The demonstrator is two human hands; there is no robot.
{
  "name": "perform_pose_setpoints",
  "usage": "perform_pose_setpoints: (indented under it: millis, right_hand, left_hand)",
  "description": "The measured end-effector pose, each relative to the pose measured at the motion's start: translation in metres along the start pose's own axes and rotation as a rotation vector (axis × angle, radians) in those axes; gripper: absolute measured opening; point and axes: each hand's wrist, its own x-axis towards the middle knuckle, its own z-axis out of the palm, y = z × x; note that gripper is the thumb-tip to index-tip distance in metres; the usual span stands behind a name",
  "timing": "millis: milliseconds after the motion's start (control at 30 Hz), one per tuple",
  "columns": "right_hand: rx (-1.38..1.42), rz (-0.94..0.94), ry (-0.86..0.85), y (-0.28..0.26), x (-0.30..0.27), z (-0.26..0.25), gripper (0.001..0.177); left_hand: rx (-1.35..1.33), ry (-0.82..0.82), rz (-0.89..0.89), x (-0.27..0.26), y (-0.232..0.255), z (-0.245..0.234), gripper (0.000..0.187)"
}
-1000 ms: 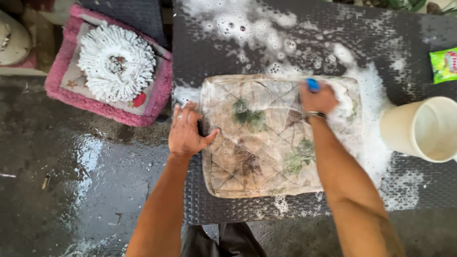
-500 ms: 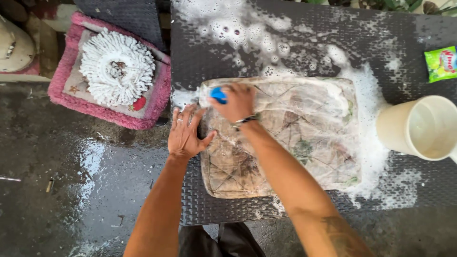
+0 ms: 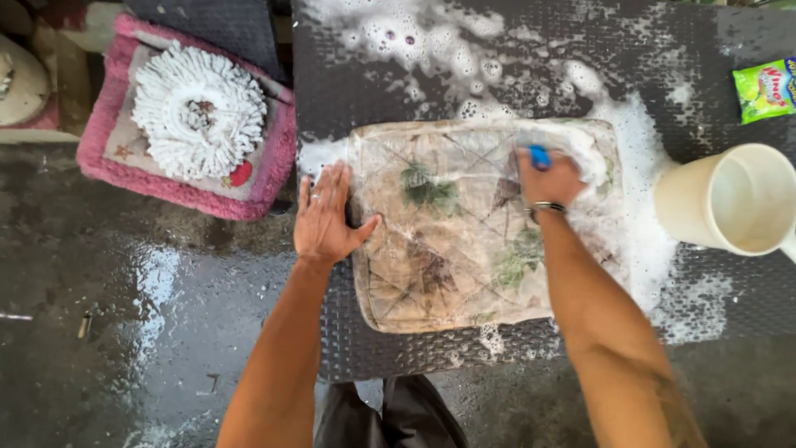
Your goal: Cleaning a mat using detergent and a brush on a table.
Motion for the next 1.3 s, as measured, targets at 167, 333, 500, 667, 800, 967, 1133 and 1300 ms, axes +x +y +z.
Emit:
perform_pose_setpoints:
  millis: [167, 333, 500, 667, 800, 967, 1133, 1300]
  right_hand:
    - [0.366, -0.156, -0.121, -0.133, -0.069, -0.029, 0.043]
    - [0.406, -0.392, -0.278, -0.253, -0.127, -0.076, 0.048]
    - [0.320, -0.444, -0.334, -0.273, -0.126, -0.072, 0.056]
    - [0.280, -0.420, -0.270, -0.159, -0.069, -0.052, 0.052]
    - [0.239, -0.191, -0.049, -0.009, -0.023, 0.017, 0.057]
    - [-0.028, -0.120, 0.074, 0.019, -0.008, 0.007, 0.054]
    - [0.260, -0.193, 0.050, -0.078, -0.040, -0.003, 0.049]
    - [0.375, -0.410, -0.291, -0.224, -0.115, -0.057, 0.048]
  left_hand:
    - [0.038, 0.026, -0.024, -0.011, 0.004, 0.007, 0.103]
    - [-0.038, -0.013, -0.038, -0.015, 0.002, -0.003, 0.108]
    - [-0.123, -0.010, -0.196, -0.014, 0.007, -0.007, 0.118]
    - [-0.069, 0.018, -0.129, -0.019, 0.008, -0.004, 0.117]
    - [-0.002, 0.066, -0.081, -0.021, 0.012, -0.004, 0.103]
    - [-0.032, 0.101, -0.074, -0.025, 0.008, 0.000, 0.100]
    - [-0.069, 0.098, -0.103, -0.019, 0.011, -0.006, 0.108]
    - [-0.192, 0.046, -0.175, -0.019, 0.014, -0.016, 0.134]
